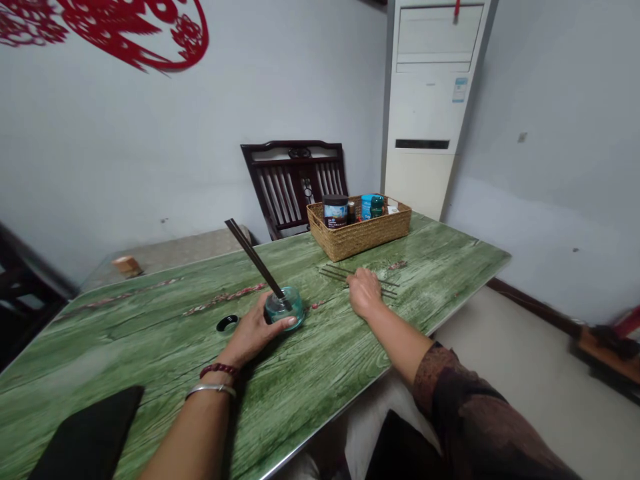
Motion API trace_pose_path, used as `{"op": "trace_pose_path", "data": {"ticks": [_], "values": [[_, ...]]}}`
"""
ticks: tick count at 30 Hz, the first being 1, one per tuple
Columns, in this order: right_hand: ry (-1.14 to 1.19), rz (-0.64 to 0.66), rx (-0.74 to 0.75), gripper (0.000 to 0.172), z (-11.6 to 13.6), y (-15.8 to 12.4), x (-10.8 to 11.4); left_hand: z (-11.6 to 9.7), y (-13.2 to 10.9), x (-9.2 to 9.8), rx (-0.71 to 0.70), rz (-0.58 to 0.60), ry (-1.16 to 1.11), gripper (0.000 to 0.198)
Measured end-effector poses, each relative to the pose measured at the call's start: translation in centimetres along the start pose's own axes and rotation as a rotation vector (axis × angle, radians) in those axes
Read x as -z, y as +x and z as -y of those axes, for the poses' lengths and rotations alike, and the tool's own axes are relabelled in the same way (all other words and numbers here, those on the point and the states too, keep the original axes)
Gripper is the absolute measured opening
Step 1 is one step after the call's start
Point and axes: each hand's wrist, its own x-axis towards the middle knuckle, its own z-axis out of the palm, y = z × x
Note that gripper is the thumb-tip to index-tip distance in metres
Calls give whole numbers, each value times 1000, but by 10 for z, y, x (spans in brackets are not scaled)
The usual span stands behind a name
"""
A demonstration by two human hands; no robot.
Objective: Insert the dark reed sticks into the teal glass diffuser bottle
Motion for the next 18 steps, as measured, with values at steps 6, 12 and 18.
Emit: {"op": "trace_pose_path", "data": {"ticks": [6, 12, 18], "values": [[-2, 8, -18, 34, 1, -1, 3, 1, 1, 0, -10, -8, -9, 72], [-18, 47, -3, 27, 2, 0, 2, -3, 0, 0, -9, -8, -15, 70], [56, -30, -16, 23, 3, 1, 6, -6, -2, 2, 17, 9, -7, 72]]}}
